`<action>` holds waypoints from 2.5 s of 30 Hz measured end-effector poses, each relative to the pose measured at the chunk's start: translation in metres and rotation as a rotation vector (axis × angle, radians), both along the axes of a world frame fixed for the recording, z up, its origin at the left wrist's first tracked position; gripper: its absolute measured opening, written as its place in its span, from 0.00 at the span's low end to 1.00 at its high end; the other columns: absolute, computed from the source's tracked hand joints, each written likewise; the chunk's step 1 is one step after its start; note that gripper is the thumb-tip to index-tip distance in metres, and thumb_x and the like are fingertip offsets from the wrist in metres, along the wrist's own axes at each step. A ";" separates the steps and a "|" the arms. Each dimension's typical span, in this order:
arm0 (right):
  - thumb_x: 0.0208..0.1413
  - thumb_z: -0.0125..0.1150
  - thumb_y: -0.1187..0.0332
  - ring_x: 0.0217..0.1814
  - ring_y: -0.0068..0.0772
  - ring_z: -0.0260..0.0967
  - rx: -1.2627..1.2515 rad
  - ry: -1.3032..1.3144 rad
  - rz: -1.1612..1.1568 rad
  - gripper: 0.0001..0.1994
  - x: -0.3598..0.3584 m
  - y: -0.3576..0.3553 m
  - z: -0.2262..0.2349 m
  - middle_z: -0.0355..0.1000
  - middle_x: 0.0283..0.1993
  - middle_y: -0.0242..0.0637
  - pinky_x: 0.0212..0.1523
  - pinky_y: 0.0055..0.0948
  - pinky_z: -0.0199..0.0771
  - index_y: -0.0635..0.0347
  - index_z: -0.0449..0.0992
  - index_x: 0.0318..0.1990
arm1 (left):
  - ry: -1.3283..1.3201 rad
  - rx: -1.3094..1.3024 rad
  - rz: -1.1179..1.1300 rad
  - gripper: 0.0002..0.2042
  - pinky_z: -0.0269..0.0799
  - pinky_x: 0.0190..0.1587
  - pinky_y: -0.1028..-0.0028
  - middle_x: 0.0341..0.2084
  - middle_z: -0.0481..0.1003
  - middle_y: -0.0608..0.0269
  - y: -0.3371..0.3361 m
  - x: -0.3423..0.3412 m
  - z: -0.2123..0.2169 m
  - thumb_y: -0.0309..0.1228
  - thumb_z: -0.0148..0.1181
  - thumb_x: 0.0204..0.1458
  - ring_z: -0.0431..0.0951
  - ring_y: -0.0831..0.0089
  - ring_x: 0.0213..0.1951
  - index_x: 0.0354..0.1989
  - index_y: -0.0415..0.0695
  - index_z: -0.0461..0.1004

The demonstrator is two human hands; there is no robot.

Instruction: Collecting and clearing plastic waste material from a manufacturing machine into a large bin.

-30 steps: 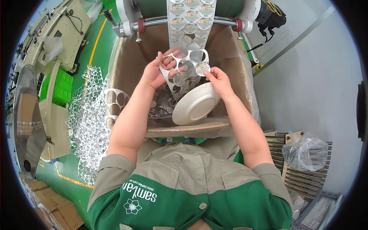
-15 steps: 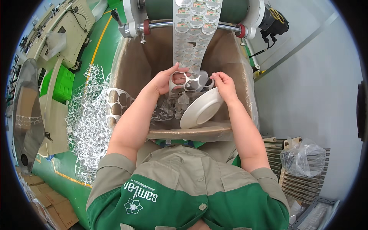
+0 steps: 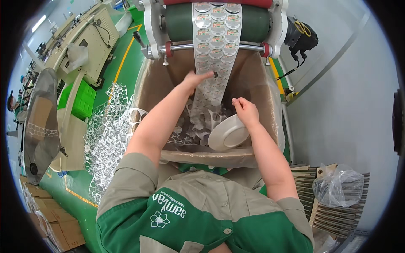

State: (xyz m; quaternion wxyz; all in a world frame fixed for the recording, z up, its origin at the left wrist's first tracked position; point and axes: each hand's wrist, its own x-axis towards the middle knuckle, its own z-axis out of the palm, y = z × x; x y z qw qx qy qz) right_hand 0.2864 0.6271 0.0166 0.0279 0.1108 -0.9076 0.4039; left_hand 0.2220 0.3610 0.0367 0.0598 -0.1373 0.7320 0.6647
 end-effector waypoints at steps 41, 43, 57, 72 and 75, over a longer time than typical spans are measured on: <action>0.60 0.59 0.68 0.20 0.08 0.49 -0.720 -0.272 0.219 0.06 -0.012 0.007 -0.010 0.59 0.20 0.15 0.21 0.15 0.46 0.57 0.73 0.32 | -0.051 0.773 -0.246 0.26 0.73 0.51 0.62 0.48 0.73 0.53 -0.007 0.080 -0.012 0.49 0.44 0.63 0.76 0.63 0.47 0.59 0.39 0.63; 0.59 0.60 0.67 0.20 0.08 0.49 -0.696 -0.285 0.208 0.07 -0.015 0.011 -0.013 0.59 0.19 0.15 0.20 0.15 0.46 0.58 0.74 0.31 | 0.004 0.911 -0.300 0.22 0.72 0.54 0.59 0.53 0.70 0.51 -0.008 0.077 -0.011 0.43 0.41 0.65 0.74 0.59 0.52 0.59 0.38 0.62; 0.58 0.62 0.65 0.22 0.07 0.51 -0.637 -0.289 0.177 0.08 -0.013 0.009 -0.012 0.61 0.21 0.16 0.23 0.14 0.50 0.60 0.75 0.32 | -0.043 0.956 -0.229 0.20 0.70 0.56 0.55 0.51 0.71 0.53 -0.008 0.084 -0.005 0.37 0.41 0.65 0.73 0.58 0.53 0.58 0.36 0.63; 0.56 0.61 0.74 0.37 0.11 0.68 -0.707 -0.278 0.332 0.16 -0.011 0.006 -0.005 0.75 0.37 0.26 0.39 0.14 0.65 0.62 0.70 0.52 | -0.058 1.041 -0.414 0.26 0.72 0.51 0.62 0.35 0.71 0.62 -0.016 0.083 -0.008 0.48 0.42 0.64 0.74 0.69 0.36 0.63 0.44 0.61; 0.56 0.60 0.76 0.33 0.10 0.64 -0.618 -0.267 0.313 0.24 -0.009 0.011 -0.006 0.72 0.34 0.23 0.35 0.12 0.62 0.59 0.65 0.61 | 0.010 1.076 -0.368 0.26 0.72 0.51 0.62 0.38 0.71 0.60 -0.008 0.083 0.007 0.47 0.41 0.64 0.73 0.69 0.36 0.65 0.46 0.58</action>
